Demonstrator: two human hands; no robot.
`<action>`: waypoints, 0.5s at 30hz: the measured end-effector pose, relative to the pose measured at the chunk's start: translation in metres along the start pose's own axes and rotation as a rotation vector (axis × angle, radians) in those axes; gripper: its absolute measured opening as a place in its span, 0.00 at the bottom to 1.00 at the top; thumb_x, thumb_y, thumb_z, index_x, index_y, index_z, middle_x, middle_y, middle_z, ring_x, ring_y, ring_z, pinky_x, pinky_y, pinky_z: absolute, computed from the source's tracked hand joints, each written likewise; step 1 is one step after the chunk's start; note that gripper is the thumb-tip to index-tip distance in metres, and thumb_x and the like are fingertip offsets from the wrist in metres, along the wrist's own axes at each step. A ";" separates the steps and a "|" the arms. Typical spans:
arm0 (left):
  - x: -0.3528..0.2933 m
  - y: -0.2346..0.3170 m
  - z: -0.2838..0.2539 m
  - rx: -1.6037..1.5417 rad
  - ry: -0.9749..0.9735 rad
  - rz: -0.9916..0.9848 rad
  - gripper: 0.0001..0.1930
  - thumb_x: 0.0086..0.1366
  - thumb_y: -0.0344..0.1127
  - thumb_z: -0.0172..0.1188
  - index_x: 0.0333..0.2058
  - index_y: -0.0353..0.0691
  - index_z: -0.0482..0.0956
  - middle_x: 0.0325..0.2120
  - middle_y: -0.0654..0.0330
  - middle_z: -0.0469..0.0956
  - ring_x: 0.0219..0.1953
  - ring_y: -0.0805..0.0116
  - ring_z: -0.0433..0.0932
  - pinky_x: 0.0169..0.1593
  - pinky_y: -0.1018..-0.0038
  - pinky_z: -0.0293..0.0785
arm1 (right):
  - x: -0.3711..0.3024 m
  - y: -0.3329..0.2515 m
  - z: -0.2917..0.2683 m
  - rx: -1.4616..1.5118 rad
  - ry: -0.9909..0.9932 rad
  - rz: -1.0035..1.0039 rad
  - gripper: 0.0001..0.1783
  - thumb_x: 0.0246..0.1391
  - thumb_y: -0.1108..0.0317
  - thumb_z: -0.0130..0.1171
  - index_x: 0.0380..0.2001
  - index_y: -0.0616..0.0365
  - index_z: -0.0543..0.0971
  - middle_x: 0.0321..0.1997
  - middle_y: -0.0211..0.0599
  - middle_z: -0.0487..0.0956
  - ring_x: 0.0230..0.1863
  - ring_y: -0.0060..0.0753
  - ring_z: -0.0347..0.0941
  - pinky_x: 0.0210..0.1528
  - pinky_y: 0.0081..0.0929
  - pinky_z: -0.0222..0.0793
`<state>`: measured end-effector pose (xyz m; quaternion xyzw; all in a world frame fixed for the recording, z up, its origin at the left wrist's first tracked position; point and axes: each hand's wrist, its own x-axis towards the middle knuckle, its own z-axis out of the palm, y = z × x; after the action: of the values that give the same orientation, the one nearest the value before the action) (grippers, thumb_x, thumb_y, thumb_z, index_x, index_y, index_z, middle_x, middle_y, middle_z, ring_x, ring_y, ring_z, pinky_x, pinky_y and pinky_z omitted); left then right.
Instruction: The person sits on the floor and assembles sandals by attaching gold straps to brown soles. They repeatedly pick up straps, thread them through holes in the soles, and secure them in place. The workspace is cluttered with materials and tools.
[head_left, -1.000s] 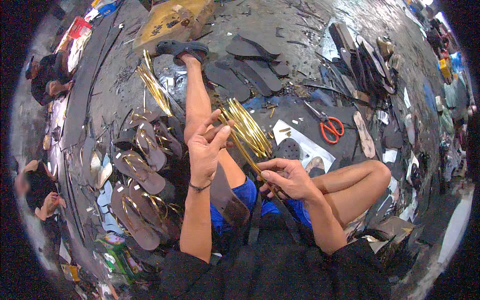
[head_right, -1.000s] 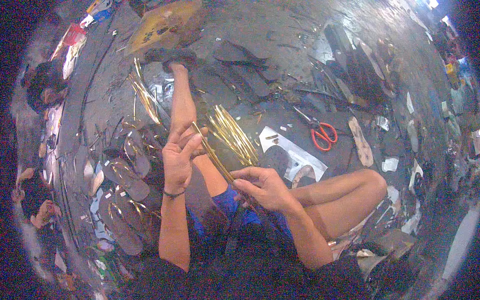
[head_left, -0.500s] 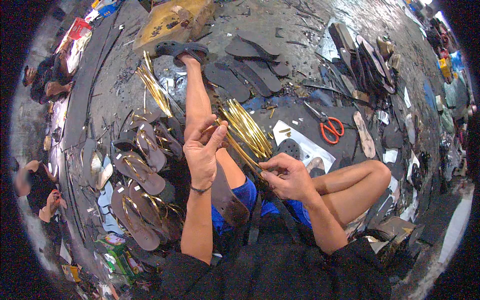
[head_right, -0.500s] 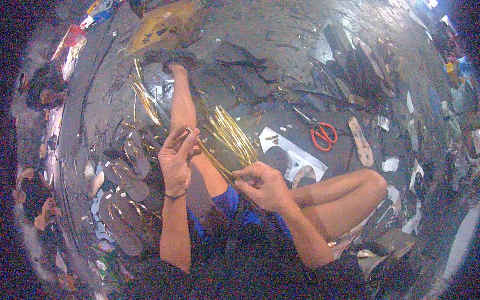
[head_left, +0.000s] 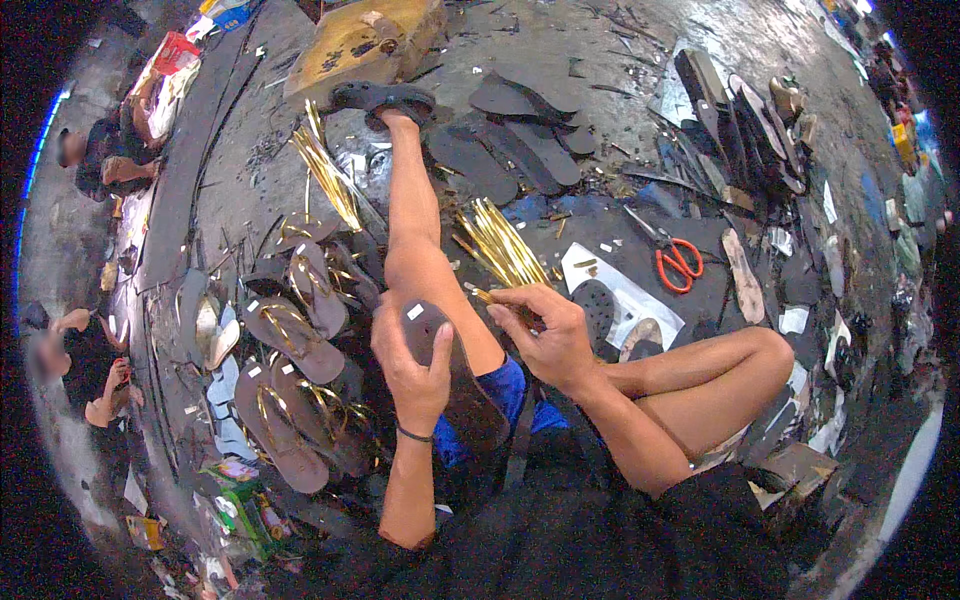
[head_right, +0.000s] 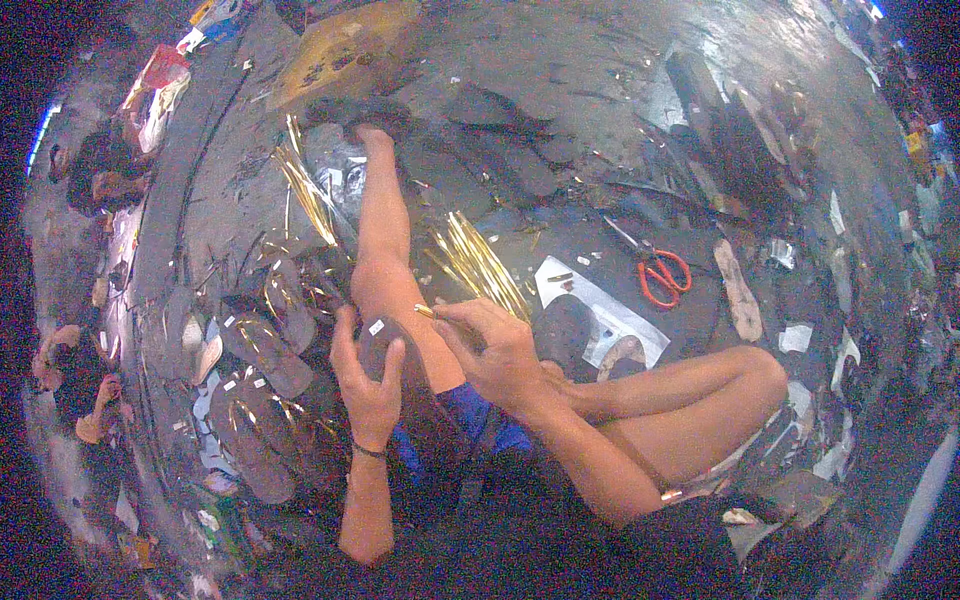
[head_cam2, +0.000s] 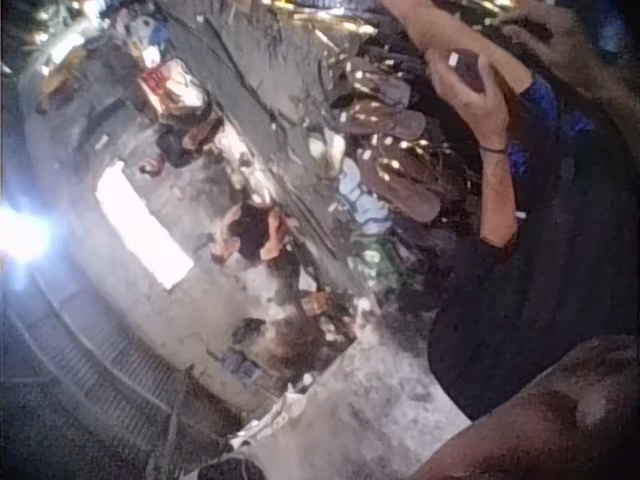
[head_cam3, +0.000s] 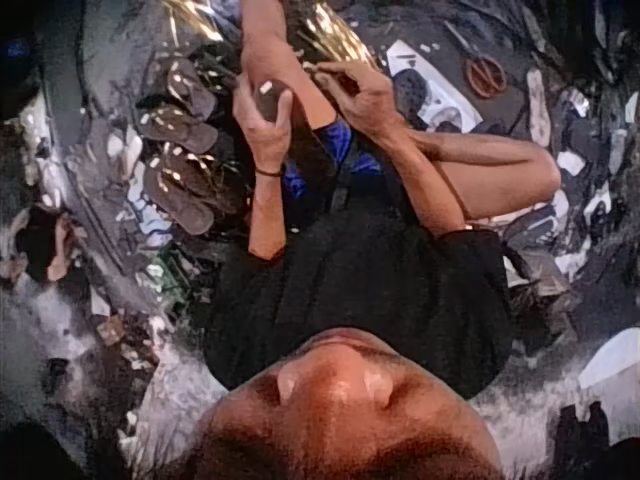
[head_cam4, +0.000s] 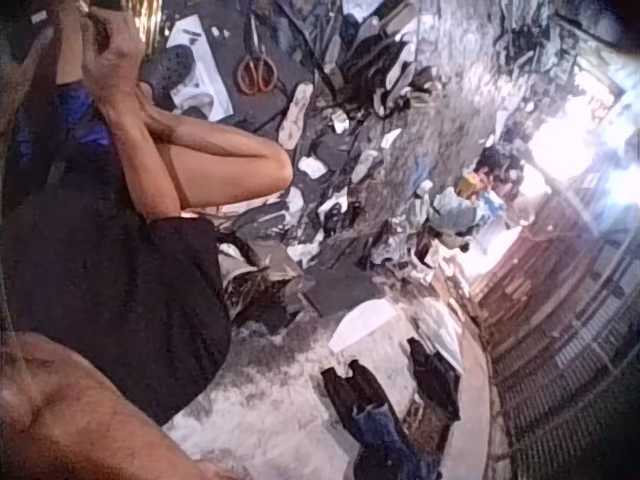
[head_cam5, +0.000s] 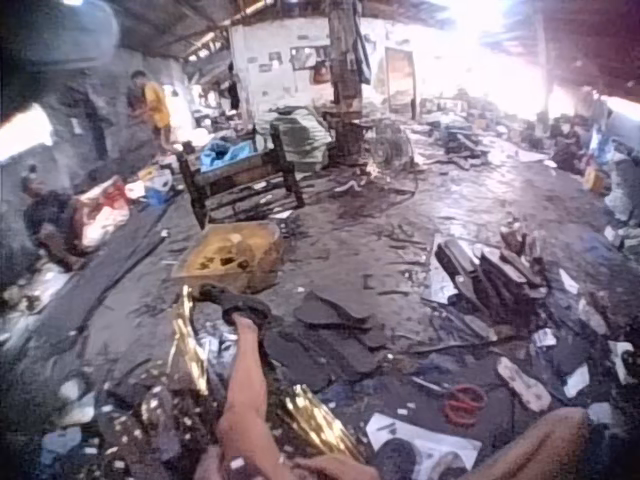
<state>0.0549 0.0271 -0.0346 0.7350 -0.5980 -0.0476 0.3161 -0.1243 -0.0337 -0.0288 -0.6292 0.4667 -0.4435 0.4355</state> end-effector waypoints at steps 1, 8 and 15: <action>-0.022 -0.027 0.005 0.085 -0.026 -0.138 0.43 0.57 0.39 0.71 0.64 0.29 0.57 0.63 0.40 0.61 0.66 0.49 0.61 0.65 0.58 0.60 | -0.002 0.000 0.004 0.051 -0.009 0.020 0.10 0.56 0.72 0.66 0.42 0.61 0.82 0.34 0.39 0.84 0.30 0.25 0.78 0.32 0.24 0.74; -0.018 0.007 -0.028 -0.831 -0.117 -0.587 0.32 0.60 0.32 0.69 0.59 0.32 0.64 0.50 0.54 0.76 0.50 0.68 0.75 0.54 0.70 0.73 | -0.005 -0.022 0.003 0.024 -0.324 0.283 0.13 0.57 0.60 0.66 0.40 0.57 0.82 0.34 0.43 0.84 0.32 0.33 0.82 0.35 0.32 0.76; -0.005 0.042 -0.039 -0.639 -0.141 -0.334 0.18 0.59 0.25 0.65 0.49 0.34 0.75 0.38 0.63 0.80 0.38 0.76 0.77 0.44 0.77 0.75 | -0.002 -0.042 -0.009 -0.188 -0.244 0.065 0.12 0.54 0.57 0.66 0.36 0.52 0.84 0.30 0.39 0.81 0.31 0.45 0.80 0.34 0.39 0.75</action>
<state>0.0352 0.0441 0.0168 0.6817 -0.4451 -0.3334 0.4755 -0.1252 -0.0254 0.0138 -0.7012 0.4697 -0.3036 0.4421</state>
